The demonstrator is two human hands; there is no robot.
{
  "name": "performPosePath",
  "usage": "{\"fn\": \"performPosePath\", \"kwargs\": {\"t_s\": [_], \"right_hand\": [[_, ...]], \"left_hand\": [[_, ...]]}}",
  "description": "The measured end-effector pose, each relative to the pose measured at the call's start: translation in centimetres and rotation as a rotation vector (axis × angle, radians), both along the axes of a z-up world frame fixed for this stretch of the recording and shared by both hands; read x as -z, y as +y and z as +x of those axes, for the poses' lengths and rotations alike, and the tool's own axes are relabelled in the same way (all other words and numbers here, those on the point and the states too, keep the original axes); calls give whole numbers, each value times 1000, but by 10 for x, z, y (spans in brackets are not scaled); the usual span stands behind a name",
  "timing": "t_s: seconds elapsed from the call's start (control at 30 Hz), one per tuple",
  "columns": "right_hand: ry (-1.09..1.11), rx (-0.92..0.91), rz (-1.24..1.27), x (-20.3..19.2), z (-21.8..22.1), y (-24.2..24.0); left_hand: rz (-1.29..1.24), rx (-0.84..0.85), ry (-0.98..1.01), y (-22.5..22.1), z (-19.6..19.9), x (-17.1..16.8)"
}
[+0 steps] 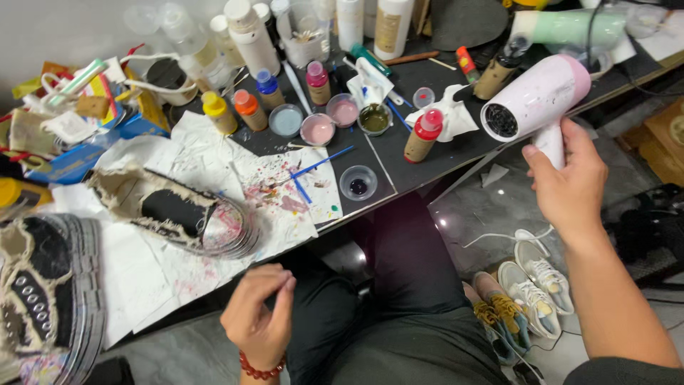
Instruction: The person applies black paint to a shoe with a brush, dries the paint with a hairdryer, and سپس mixes white liquid into a cup of red paint.
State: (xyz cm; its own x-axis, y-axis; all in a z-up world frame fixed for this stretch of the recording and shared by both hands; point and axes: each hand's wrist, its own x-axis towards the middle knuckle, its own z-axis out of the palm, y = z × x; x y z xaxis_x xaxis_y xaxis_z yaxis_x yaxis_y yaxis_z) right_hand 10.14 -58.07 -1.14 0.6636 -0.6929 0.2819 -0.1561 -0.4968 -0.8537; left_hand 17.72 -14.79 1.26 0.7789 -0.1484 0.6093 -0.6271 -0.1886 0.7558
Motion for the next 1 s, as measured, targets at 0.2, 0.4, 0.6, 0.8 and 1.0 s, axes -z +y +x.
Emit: {"fn": "performPosePath", "kwargs": {"t_s": [0.2,0.4,0.6,0.8,1.0], "right_hand": [[-53,161,-72,2,-11,-43],[-114,209,-60,28,-1,-67],[-224,141,50,46,17,-79],[-85,145,62,57,34,-91],[-36,62,51,54,60,-86]], "left_hand": [[-86,19,384,-11,-11,61],[69,343,206,-95,-9,24],[122,547,-126,-272,48,-37],[848,189,-339,-441,131,-41],[942,268,-455,-474,181,-11]]}}
